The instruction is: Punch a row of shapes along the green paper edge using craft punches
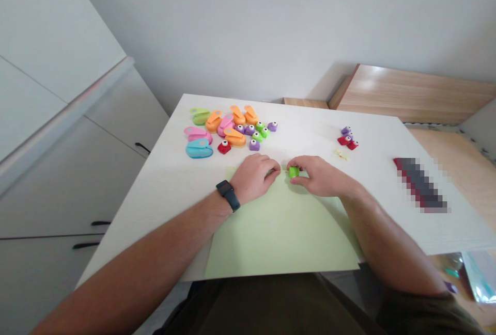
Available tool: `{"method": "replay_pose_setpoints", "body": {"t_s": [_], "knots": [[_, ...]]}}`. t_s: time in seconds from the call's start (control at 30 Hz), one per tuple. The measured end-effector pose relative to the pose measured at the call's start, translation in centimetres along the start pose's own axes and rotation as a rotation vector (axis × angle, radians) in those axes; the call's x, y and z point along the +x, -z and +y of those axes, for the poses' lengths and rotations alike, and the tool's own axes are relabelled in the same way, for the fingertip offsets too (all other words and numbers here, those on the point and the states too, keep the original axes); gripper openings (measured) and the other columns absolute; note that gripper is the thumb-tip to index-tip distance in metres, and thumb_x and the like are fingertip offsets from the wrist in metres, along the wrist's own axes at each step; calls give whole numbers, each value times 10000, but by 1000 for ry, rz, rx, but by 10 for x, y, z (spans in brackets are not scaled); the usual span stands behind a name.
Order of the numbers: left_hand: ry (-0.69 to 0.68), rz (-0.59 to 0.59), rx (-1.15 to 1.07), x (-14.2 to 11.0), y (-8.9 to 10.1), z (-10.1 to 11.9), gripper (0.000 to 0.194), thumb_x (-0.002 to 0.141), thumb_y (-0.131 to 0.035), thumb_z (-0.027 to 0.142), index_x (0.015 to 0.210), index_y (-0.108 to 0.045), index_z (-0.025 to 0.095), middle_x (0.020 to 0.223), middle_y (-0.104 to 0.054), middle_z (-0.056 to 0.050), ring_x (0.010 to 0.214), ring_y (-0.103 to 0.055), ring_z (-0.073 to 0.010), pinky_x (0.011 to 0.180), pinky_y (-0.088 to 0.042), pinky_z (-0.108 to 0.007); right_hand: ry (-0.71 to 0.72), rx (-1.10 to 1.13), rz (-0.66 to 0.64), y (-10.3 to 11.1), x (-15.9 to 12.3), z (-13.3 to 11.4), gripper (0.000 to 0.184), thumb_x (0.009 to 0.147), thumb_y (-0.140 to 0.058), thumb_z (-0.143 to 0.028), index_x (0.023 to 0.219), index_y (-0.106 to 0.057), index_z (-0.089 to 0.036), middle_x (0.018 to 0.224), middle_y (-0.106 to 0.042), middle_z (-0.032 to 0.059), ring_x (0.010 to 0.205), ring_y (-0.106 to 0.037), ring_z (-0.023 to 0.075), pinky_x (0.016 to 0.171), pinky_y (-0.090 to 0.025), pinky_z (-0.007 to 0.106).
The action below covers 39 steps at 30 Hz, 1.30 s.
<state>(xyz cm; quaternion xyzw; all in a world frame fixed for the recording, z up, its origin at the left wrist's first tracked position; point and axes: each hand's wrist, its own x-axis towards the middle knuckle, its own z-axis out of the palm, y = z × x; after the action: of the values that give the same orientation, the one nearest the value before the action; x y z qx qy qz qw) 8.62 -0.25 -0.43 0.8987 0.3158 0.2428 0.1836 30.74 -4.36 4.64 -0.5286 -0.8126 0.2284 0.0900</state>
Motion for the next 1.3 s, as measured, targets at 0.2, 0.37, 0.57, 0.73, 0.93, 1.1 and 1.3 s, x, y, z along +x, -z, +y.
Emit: {"method": "replay_pose_setpoints", "body": {"t_s": [0.2,0.37,0.57,0.73,0.93,1.1,1.3], "knots": [[2,6,5,0,0,0,157,934,-553,245,930,-703,200,868,-693,-60,874,-625,-211,828,-454,-359,-3,-27,15,-2,0,1,221,854,-649,-281,1059,-666,-202,1000,-708,60,914,-627,220,840,-453,328],[-5,4,11,0,1,0,154,935,-551,245,921,-696,195,860,-691,-56,859,-618,-211,818,-452,-359,11,-45,17,-5,0,2,236,870,-639,-290,1083,-650,-189,1067,-700,81,953,-626,229,859,-450,332],[-1,-3,9,0,1,0,159,937,-545,243,917,-695,194,852,-689,-56,851,-615,-208,811,-452,-358,34,-47,7,-5,1,4,251,866,-634,-272,1103,-645,-189,1064,-695,83,969,-624,234,881,-448,341],[-5,-4,12,0,1,1,160,936,-543,241,918,-695,194,855,-691,-56,848,-615,-209,802,-453,-357,32,-37,6,-5,2,4,250,866,-632,-265,1105,-645,-195,1072,-692,84,970,-625,233,877,-452,338],[-8,-4,20,0,0,0,158,935,-542,240,919,-693,197,855,-689,-52,852,-616,-209,804,-452,-356,29,-65,21,-8,1,2,263,869,-634,-264,1120,-637,-186,1087,-683,98,1014,-617,252,925,-441,360],[-9,-1,20,0,0,0,150,930,-547,232,922,-693,199,854,-689,-48,850,-618,-208,804,-452,-357,42,-84,25,-9,0,2,270,874,-623,-263,1129,-632,-174,1079,-678,107,1014,-615,257,929,-447,369],[-9,0,12,0,0,1,149,932,-545,243,913,-686,198,849,-690,-44,843,-618,-205,800,-454,-356,43,-75,35,-10,1,3,271,868,-627,-258,1126,-637,-174,1070,-680,105,997,-616,254,914,-449,367]]}}
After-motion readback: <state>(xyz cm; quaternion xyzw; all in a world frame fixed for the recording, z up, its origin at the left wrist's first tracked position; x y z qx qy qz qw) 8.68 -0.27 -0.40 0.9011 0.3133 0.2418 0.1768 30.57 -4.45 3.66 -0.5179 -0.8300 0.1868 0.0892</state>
